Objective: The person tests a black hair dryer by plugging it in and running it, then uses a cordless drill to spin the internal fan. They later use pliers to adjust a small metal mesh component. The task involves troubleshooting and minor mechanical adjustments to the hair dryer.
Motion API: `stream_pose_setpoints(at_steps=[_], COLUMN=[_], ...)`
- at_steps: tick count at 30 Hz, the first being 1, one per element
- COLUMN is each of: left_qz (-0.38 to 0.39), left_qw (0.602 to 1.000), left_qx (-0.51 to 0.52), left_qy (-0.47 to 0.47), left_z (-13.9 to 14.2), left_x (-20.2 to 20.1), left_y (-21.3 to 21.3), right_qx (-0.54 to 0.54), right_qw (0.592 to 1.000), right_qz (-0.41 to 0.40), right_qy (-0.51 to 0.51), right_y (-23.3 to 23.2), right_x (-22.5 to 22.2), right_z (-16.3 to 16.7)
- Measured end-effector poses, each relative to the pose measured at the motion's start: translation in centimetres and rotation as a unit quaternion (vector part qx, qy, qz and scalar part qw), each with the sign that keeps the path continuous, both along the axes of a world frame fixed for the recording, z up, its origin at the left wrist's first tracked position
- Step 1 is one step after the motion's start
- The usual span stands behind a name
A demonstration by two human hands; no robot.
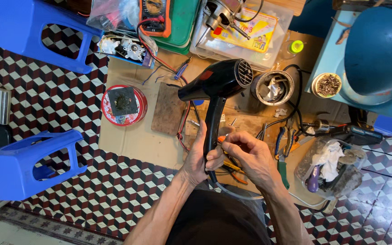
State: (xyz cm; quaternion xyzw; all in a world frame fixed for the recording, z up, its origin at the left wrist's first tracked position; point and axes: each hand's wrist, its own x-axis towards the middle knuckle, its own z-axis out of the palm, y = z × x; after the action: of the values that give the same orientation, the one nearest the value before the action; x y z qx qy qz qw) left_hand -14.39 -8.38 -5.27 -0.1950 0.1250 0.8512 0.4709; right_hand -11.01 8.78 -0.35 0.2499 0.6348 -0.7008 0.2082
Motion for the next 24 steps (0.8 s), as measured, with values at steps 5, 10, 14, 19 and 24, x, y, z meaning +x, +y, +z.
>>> stream_pose_setpoints(at_steps=[5,10,14,19,24], left_qz=[-0.037,-0.068,-0.084,-0.092,-0.057], left_qw=[0.998,0.991,0.981,0.971,0.982], left_qx=[-0.056,-0.106,-0.160,-0.196,-0.148], left_qy=[0.020,0.055,0.077,0.106,0.097], left_z=[0.7,1.9,2.2,3.4,4.9], left_x=[0.8,1.6,2.1,3.1,3.6], left_y=[1.1,1.9,2.3,2.8,2.6], right_qx=[0.062,0.089,0.085,-0.071,-0.084], right_qw=[0.997,0.992,0.992,0.997,0.996], right_qz=[0.051,0.083,0.092,0.012,0.004], right_qy=[0.011,-0.022,0.030,0.031,0.022], right_y=[1.6,2.4,2.6,2.3,1.8], right_x=[1.2,1.8,2.1,3.6,4.2], right_z=[-0.2,-0.1,-0.1,0.1,-0.7])
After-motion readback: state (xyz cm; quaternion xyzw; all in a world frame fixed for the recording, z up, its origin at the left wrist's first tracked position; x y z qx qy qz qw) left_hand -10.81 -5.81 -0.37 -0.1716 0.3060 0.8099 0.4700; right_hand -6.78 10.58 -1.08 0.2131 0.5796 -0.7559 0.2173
